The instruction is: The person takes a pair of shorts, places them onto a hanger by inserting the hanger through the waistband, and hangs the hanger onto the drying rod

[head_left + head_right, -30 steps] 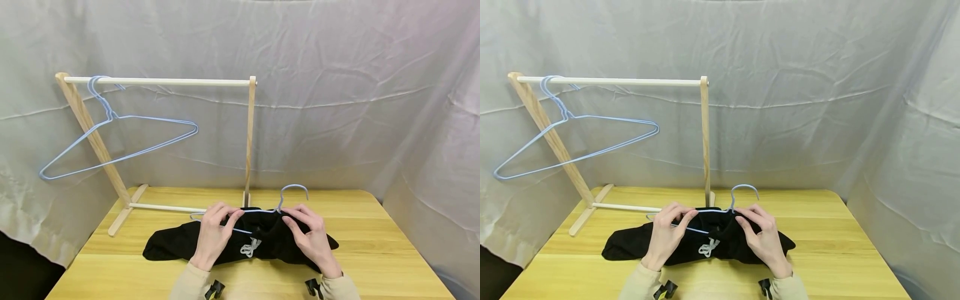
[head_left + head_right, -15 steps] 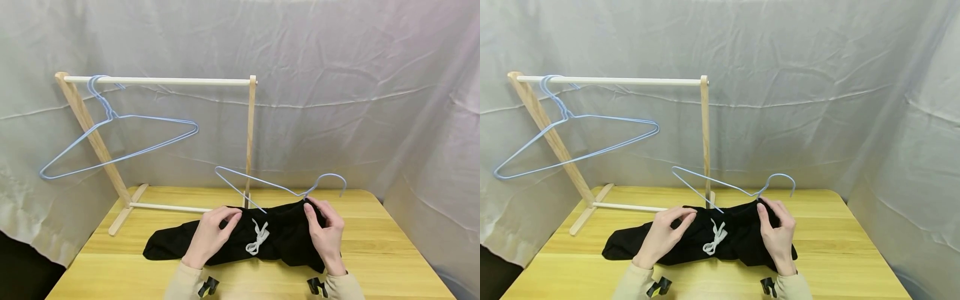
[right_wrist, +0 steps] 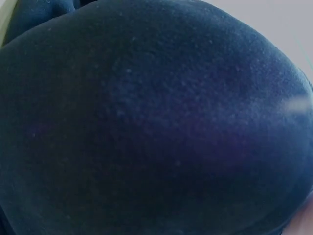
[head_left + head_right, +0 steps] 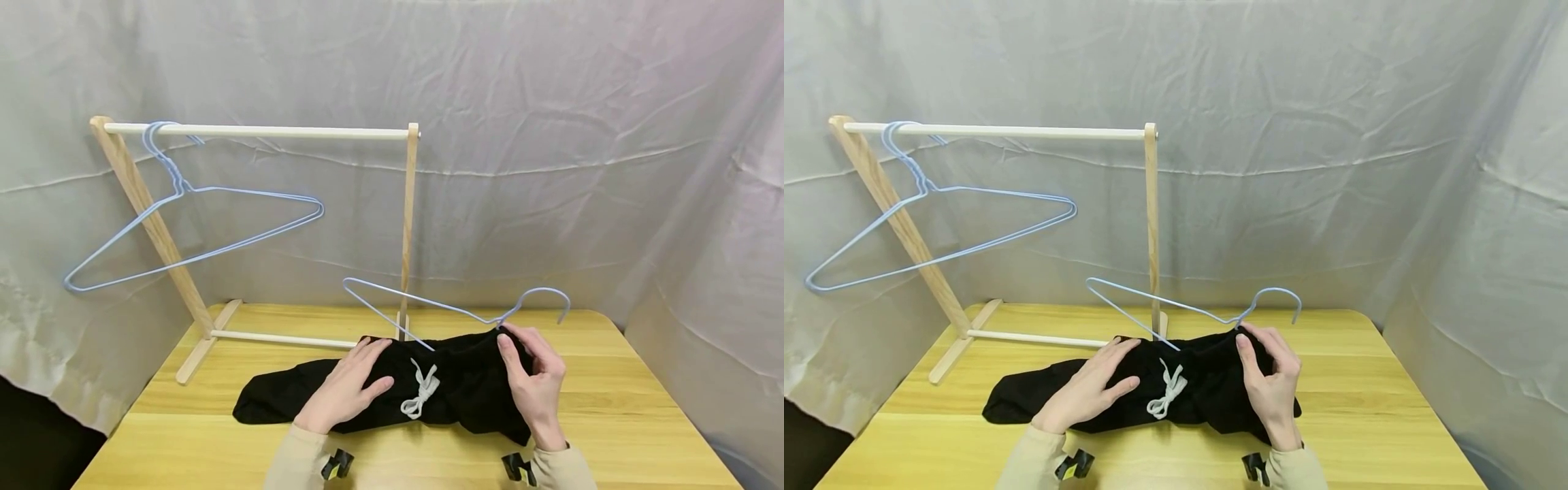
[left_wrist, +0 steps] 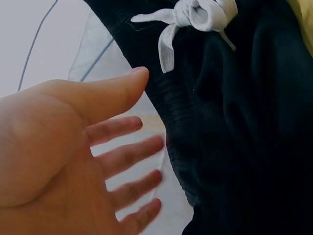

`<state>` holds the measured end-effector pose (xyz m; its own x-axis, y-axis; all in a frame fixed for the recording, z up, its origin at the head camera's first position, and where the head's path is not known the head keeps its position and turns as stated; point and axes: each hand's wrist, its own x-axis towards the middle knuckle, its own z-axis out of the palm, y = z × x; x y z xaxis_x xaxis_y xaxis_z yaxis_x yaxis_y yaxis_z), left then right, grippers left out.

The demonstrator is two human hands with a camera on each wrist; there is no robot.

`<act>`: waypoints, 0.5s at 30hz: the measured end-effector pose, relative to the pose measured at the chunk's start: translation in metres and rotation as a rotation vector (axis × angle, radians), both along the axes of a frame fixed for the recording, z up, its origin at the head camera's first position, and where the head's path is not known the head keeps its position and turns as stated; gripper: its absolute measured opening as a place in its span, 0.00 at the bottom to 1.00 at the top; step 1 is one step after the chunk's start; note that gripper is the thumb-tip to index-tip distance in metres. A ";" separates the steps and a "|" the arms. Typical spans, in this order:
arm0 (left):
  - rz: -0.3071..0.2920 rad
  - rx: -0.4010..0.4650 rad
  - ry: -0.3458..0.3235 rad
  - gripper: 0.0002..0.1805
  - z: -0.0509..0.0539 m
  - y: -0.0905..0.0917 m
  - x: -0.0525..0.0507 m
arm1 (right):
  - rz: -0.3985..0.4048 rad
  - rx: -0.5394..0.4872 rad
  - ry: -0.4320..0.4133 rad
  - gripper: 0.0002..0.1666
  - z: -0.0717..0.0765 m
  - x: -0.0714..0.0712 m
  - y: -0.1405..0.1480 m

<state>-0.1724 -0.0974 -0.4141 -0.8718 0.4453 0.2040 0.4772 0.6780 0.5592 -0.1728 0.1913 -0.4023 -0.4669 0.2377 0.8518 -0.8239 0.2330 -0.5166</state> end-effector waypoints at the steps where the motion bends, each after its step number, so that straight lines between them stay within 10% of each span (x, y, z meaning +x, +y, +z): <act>1: -0.003 -0.003 -0.009 0.31 0.000 -0.001 0.000 | 0.000 -0.003 0.000 0.15 0.000 0.000 0.000; 15: 0.017 -0.005 -0.027 0.40 -0.006 0.000 -0.003 | 0.037 -0.003 0.064 0.15 0.000 -0.001 -0.001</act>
<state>-0.1753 -0.0978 -0.4198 -0.8845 0.4310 0.1787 0.4504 0.6885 0.5684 -0.1734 0.1901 -0.4020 -0.4197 0.2241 0.8796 -0.8635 0.2001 -0.4630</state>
